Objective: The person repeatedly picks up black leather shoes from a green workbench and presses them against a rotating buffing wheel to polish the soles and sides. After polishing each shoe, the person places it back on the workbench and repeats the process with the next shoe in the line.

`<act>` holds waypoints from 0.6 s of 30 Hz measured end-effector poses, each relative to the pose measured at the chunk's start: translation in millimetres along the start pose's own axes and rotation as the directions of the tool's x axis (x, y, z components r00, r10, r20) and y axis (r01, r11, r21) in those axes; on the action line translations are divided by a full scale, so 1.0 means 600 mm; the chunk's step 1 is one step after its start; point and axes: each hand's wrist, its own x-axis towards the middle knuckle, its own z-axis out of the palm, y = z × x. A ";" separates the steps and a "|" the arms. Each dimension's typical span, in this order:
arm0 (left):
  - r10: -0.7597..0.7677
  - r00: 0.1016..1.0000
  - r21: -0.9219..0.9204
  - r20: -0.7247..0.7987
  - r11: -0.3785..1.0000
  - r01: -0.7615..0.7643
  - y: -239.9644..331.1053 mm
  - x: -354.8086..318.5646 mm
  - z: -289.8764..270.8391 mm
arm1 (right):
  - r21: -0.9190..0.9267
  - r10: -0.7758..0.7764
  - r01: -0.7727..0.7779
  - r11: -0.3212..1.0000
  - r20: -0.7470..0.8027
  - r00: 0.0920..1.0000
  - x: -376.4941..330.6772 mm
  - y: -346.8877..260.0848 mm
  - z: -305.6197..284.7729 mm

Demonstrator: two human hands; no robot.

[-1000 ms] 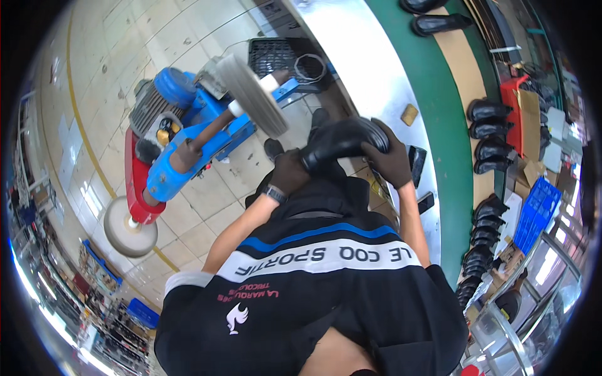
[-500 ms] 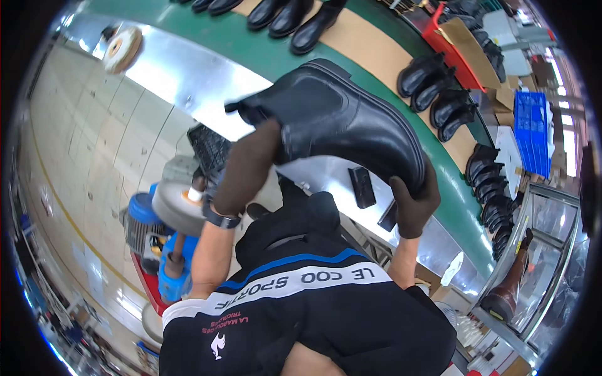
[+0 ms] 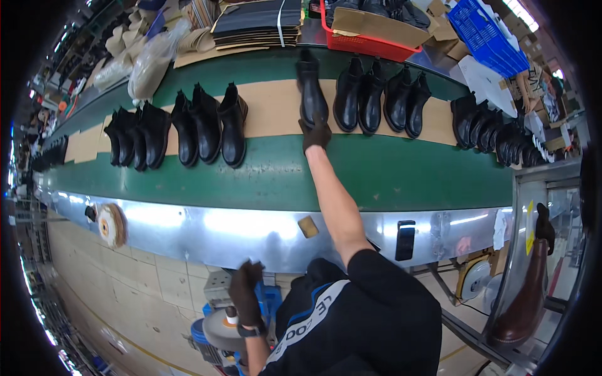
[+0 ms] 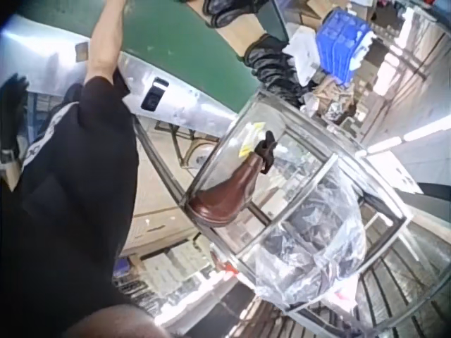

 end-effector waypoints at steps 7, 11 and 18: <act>-0.150 0.988 0.117 0.030 0.982 0.146 -0.065 -0.067 0.000 | -0.534 -0.376 0.418 0.734 0.194 0.906 0.161 0.069 -0.074; -0.201 0.978 -0.069 0.058 0.976 0.205 -0.097 -0.076 -0.011 | -0.818 -0.192 0.553 -0.156 0.574 0.796 0.129 0.030 -0.115; -0.093 0.984 -0.044 0.149 0.994 0.100 -0.125 -0.103 -0.020 | -0.847 0.241 0.531 0.000 0.516 0.822 -0.142 -0.078 -0.276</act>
